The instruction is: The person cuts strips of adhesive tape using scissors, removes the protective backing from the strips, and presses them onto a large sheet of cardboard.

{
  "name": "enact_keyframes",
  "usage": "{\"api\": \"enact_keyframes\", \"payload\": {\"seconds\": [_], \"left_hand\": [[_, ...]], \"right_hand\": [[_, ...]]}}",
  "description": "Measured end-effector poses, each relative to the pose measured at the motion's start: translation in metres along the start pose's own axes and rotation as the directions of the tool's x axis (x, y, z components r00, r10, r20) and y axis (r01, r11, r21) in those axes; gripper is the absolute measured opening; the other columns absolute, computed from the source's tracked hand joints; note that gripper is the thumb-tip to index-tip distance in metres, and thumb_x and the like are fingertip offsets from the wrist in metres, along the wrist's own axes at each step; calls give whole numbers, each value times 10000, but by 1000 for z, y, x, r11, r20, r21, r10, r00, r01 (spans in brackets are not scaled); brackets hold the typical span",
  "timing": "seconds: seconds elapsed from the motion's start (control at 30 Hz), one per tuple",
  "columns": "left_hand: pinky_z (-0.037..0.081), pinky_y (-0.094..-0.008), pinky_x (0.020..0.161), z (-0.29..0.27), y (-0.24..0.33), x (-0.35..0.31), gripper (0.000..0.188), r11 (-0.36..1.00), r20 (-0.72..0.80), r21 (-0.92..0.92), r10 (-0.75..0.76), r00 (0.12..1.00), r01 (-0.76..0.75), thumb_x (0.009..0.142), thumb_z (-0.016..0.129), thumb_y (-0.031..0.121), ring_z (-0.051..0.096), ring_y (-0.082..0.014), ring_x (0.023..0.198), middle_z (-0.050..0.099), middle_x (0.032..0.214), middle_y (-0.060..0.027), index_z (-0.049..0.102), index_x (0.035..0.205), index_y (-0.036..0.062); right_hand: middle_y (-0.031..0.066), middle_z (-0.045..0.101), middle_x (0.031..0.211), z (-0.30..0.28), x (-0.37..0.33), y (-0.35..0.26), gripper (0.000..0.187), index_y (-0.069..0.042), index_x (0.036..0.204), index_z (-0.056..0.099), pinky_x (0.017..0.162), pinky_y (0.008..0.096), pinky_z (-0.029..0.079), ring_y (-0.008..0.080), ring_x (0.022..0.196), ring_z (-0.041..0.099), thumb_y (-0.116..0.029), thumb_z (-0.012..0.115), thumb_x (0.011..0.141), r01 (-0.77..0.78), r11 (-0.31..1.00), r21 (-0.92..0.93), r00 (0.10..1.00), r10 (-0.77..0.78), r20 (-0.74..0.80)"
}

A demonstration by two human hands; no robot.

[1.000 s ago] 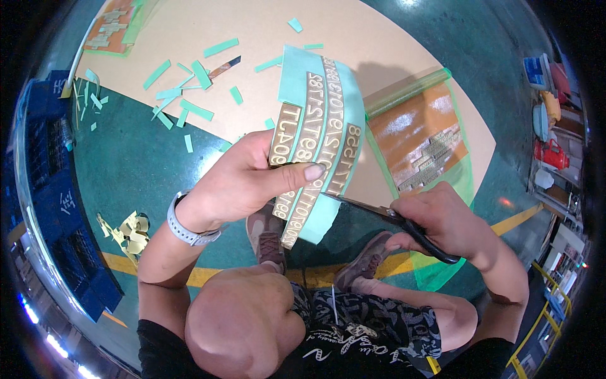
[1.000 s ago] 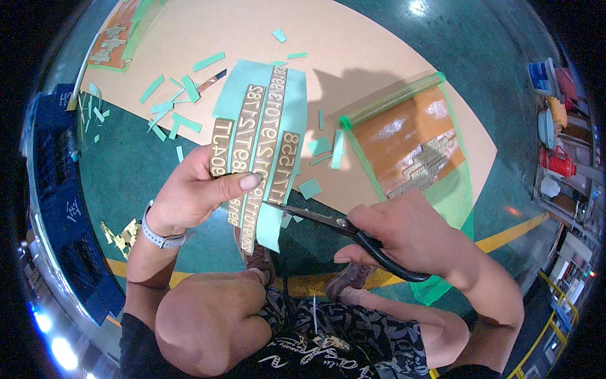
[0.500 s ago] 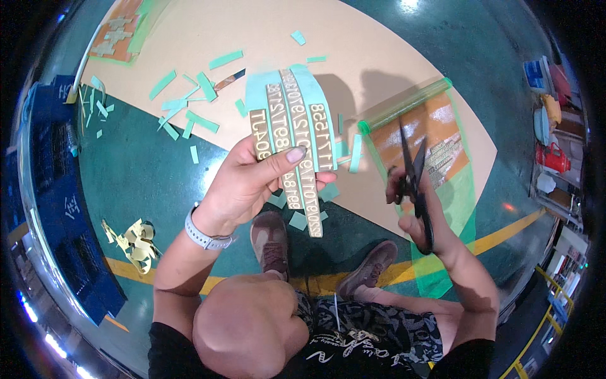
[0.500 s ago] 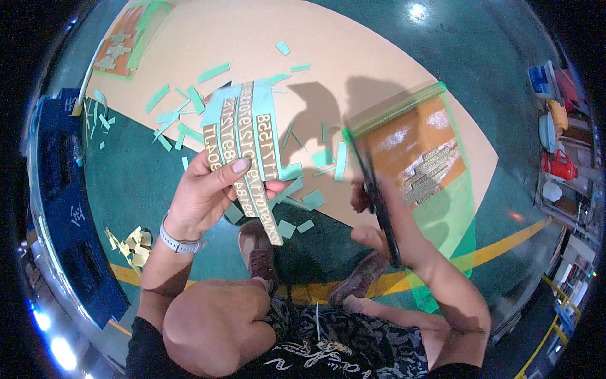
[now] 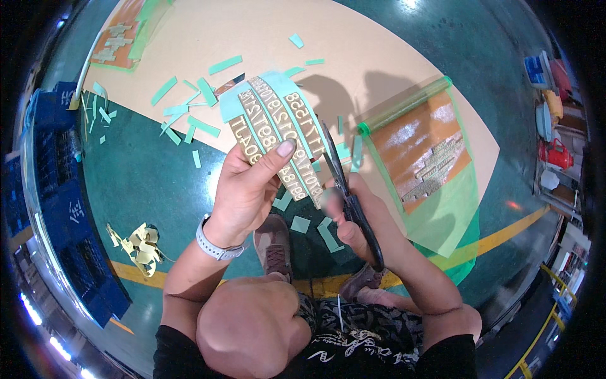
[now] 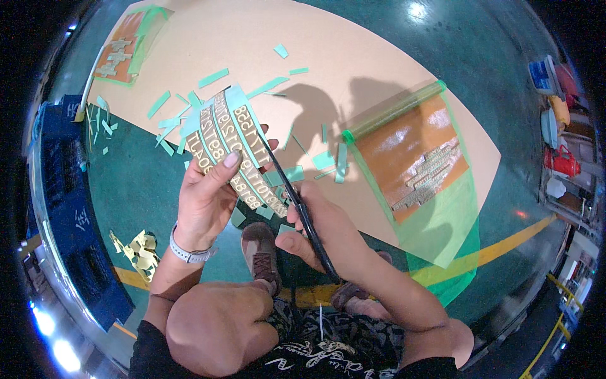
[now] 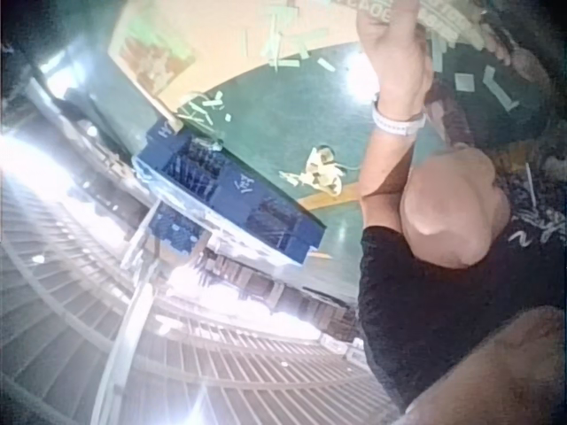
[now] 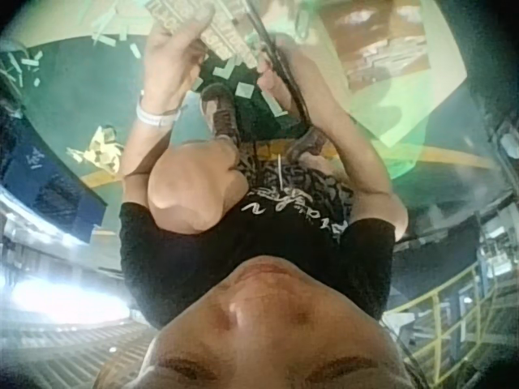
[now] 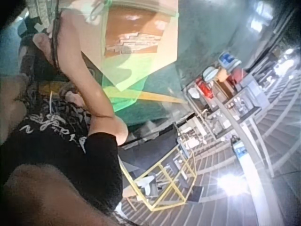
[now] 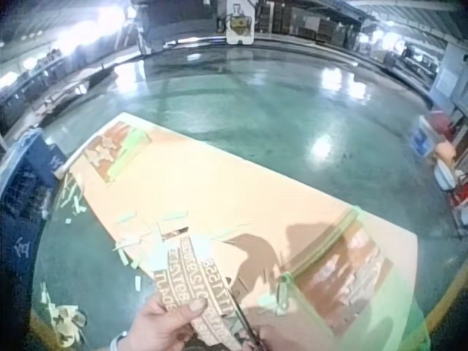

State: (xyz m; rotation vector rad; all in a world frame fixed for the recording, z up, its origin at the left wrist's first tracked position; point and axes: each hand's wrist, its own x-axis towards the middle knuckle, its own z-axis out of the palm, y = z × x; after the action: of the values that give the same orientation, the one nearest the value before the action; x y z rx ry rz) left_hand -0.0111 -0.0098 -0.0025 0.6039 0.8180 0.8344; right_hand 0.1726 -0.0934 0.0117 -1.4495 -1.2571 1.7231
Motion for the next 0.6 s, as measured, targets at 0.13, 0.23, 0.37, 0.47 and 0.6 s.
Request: {"api": "enact_keyframes", "payload": {"seconds": [0.13, 0.23, 0.37, 0.47, 0.6], "left_hand": [[487, -360, 883, 8, 4, -1, 399, 1000, 11, -4, 13, 1000, -13, 895, 520, 125, 591, -256, 1026, 562, 1155, -216, 434, 1259, -14], [482, -355, 890, 11, 5, -1, 400, 1000, 9, -6, 19, 1000, -19, 895, 521, 126, 590, -254, 1031, 567, 1152, -209, 434, 1260, -13], [481, -357, 893, 6, 4, -2, 400, 1000, 1, 7, 21, 1000, -21, 894, 526, 125, 588, -256, 1037, 571, 1149, -200, 435, 1260, -9], [482, -361, 895, 5, 7, -4, 401, 1000, 15, -4, 6, 1000, -6, 892, 530, 120, 587, -257, 1039, 574, 1145, -193, 434, 1260, -8], [487, -376, 894, 4, 5, -3, 403, 1000, 4, -4, 26, 1000, -26, 888, 533, 108, 579, -266, 1052, 569, 1154, -179, 432, 1260, -7]], "right_hand": [[80, 510, 789, 2, 2, -5, 688, -40, 1114, 385, 582, 318, 432, 216, 646, 535, -581, 613, 757, 18, 998, -57, 999, -20, -39], [86, 511, 769, 4, 3, -4, 702, -36, 1099, 383, 570, 325, 432, 231, 629, 544, -616, 582, 757, 34, 998, -50, 998, -37, -58], [83, 512, 738, 7, 6, -6, 707, -30, 1075, 382, 562, 323, 433, 232, 617, 548, -642, 547, 763, 53, 996, -66, 995, -58, -76], [81, 508, 712, 9, 6, -7, 702, -25, 1060, 383, 558, 322, 432, 232, 611, 548, -650, 523, 774, 42, 997, -65, 995, -47, -83], [80, 504, 691, 10, 6, -9, 695, -18, 1054, 385, 556, 321, 429, 230, 611, 547, -652, 494, 791, 42, 995, -86, 993, -51, -105]]}}
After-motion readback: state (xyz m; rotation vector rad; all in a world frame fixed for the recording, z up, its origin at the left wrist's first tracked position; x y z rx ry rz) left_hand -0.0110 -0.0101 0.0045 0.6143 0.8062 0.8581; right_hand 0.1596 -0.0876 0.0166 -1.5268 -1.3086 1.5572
